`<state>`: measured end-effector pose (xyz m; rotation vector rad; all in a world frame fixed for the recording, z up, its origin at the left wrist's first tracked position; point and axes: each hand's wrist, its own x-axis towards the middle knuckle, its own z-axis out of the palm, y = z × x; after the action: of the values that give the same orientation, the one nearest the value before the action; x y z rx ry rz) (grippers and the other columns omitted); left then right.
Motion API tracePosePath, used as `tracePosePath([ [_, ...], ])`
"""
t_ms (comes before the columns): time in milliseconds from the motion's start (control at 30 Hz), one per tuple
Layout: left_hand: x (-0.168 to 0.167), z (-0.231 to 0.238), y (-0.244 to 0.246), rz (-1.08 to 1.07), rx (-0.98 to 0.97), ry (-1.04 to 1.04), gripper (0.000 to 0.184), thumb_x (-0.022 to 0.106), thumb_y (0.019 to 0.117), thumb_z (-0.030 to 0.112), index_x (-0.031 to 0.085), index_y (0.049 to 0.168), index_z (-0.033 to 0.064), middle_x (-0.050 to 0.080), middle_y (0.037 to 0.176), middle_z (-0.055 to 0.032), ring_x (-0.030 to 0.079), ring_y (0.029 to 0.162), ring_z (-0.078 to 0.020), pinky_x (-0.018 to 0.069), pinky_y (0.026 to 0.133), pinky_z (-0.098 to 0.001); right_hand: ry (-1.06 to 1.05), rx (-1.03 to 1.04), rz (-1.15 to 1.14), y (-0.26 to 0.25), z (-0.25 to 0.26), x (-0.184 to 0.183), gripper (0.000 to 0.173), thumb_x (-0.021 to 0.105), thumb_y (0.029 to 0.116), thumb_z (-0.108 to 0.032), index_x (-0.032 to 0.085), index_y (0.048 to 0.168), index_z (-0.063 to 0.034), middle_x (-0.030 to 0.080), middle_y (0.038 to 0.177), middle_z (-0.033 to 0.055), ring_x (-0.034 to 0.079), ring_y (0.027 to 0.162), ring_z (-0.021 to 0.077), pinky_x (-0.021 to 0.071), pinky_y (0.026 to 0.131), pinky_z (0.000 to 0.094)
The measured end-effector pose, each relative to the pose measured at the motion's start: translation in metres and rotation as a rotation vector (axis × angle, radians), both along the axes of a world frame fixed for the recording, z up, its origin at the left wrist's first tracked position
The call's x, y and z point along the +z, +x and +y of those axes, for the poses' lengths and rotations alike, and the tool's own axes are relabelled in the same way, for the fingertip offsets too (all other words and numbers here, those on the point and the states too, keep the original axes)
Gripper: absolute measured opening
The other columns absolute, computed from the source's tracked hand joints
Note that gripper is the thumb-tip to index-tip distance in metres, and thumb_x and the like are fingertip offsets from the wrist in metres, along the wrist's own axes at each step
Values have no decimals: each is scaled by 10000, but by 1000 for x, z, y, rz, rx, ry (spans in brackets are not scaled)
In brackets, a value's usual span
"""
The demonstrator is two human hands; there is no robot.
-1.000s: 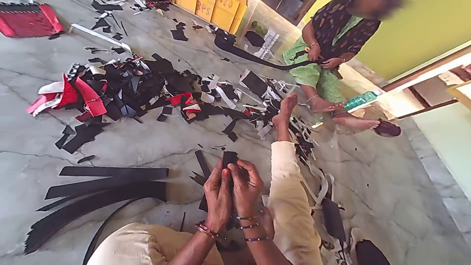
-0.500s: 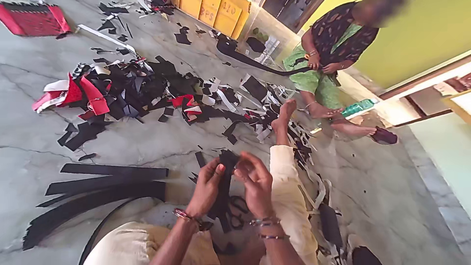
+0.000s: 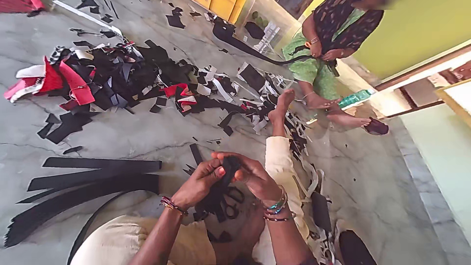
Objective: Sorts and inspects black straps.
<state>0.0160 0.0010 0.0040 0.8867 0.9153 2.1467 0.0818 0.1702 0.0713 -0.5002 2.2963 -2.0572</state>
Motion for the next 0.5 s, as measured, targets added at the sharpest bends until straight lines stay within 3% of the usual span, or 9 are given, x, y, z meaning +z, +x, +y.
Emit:
tracePosePath([
  [67, -1, 1, 0, -17, -14, 6, 214, 482, 1078, 194, 696, 1069, 188, 729, 985, 150, 679, 923, 32, 574, 854, -209, -11, 16, 22, 0, 1, -2, 649, 577, 1000, -483, 552, 1403, 25, 604, 1433, 64, 558, 1318, 101, 466, 1109, 294],
  [133, -2, 0, 0, -3, -18, 10, 205, 492, 1074, 189, 698, 1076, 190, 722, 999, 162, 668, 938, 45, 564, 863, -200, -11, -28, 89, -1, 0, -6, 558, 658, 969, -412, 630, 1333, 10, 646, 1385, 71, 572, 1318, 127, 461, 1132, 324],
  [333, -2, -4, -6, 77, -109, -11, 200, 490, 1064, 153, 687, 1084, 176, 702, 1011, 187, 644, 958, 75, 546, 871, -179, -59, -161, 113, -2, -6, -11, 343, 813, 853, -240, 756, 1138, -59, 746, 1200, 37, 662, 1194, 111, 531, 1043, 291],
  [433, -4, -4, -7, 36, -171, -11, 171, 535, 1058, 246, 682, 1127, 195, 708, 1037, 180, 653, 974, 55, 550, 888, -195, -73, -192, 76, 0, -8, -12, 346, 805, 858, -207, 748, 1150, -29, 744, 1196, 40, 676, 1151, 94, 554, 990, 266],
  [500, -6, -5, -8, 18, -193, 1, 174, 564, 1046, 272, 680, 1152, 196, 714, 1043, 168, 660, 976, 41, 554, 890, -201, -20, -174, 74, 2, -8, -10, 411, 778, 888, -260, 718, 1197, 5, 726, 1239, 56, 660, 1186, 101, 540, 1021, 277],
])
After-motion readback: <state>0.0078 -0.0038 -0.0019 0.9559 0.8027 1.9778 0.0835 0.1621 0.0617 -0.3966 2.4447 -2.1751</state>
